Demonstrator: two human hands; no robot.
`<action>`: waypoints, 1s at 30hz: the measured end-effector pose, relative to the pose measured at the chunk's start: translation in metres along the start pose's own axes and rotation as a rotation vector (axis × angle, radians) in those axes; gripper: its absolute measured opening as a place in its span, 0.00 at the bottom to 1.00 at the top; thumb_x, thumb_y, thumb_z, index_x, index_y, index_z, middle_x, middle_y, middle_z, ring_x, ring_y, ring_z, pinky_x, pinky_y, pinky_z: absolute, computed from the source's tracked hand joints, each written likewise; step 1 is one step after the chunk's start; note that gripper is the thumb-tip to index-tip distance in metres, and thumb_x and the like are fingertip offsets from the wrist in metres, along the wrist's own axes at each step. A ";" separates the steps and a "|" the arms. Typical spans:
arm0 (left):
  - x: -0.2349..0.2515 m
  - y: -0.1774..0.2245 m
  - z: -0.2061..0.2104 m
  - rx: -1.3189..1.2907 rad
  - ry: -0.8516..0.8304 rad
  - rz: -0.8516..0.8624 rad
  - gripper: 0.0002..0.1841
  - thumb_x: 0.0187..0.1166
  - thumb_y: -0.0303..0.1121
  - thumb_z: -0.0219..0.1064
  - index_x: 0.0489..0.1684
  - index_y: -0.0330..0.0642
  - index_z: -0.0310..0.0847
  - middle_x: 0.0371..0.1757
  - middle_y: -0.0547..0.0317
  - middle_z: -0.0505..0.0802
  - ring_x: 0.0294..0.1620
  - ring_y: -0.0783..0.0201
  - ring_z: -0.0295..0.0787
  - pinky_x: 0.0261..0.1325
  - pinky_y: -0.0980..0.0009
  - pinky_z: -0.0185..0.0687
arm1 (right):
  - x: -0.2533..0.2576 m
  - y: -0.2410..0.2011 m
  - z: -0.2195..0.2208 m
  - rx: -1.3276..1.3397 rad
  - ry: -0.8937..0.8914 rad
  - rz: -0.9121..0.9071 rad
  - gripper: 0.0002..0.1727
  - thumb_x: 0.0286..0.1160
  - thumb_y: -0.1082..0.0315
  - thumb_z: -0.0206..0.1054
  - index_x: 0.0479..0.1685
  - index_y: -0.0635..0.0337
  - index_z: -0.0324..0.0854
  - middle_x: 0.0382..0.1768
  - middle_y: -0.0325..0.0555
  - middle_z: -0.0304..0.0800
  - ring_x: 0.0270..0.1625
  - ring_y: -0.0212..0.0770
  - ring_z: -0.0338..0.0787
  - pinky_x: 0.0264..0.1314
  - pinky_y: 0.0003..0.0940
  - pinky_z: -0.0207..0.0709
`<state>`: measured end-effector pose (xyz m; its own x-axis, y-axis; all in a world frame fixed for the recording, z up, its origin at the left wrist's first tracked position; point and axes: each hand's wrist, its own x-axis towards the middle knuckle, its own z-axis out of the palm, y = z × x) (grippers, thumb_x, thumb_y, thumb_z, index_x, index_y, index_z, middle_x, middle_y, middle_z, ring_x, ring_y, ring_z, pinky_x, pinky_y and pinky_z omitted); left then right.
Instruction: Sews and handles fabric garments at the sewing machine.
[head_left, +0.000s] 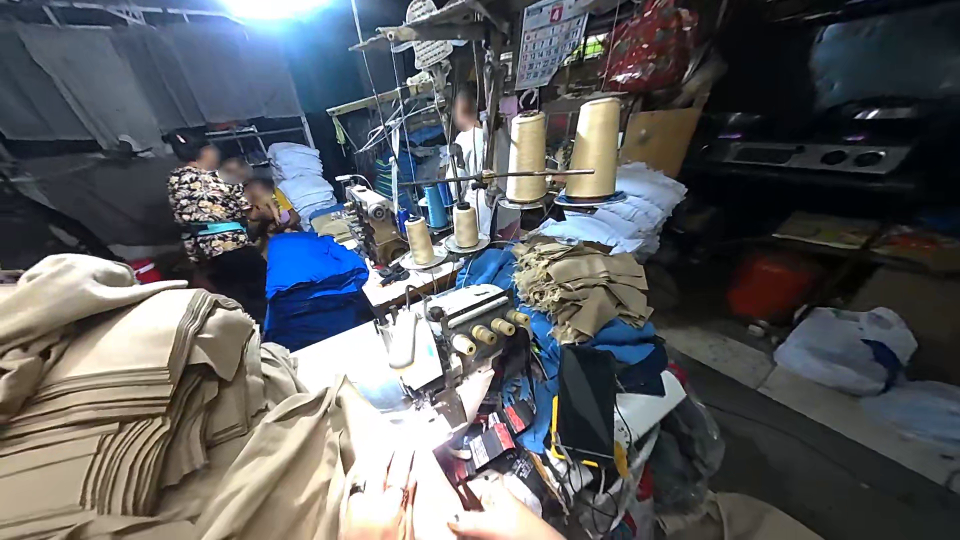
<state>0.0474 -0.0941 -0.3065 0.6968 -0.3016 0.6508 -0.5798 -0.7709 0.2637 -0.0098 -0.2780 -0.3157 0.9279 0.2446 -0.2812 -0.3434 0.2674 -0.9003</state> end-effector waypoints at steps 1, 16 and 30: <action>0.000 0.001 0.000 0.017 0.002 0.005 0.16 0.83 0.37 0.62 0.56 0.46 0.95 0.57 0.46 0.96 0.56 0.42 0.93 0.61 0.46 0.85 | -0.003 0.000 -0.002 0.004 -0.024 -0.004 0.02 0.80 0.68 0.65 0.39 0.53 0.78 0.11 0.29 0.72 0.10 0.23 0.68 0.14 0.20 0.64; 0.052 -0.013 0.014 -0.169 -0.078 -0.088 0.19 0.85 0.40 0.57 0.56 0.37 0.90 0.53 0.50 0.96 0.57 0.51 0.93 0.59 0.50 0.87 | 0.012 -0.008 -0.016 0.093 0.083 -0.005 0.05 0.78 0.70 0.67 0.47 0.55 0.78 0.13 0.30 0.70 0.10 0.24 0.67 0.12 0.19 0.64; 0.014 -0.037 -0.001 -0.292 -0.015 0.039 0.05 0.65 0.28 0.75 0.34 0.38 0.93 0.46 0.50 0.96 0.54 0.57 0.93 0.65 0.59 0.85 | 0.001 0.019 -0.010 -0.186 0.271 -0.644 0.26 0.70 0.82 0.69 0.71 0.66 0.75 0.52 0.42 0.92 0.42 0.27 0.91 0.49 0.27 0.88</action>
<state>0.0780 -0.0688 -0.3066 0.6763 -0.3376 0.6547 -0.7019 -0.5650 0.4337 -0.0137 -0.2815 -0.3363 0.9495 -0.1540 0.2732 0.2914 0.1114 -0.9501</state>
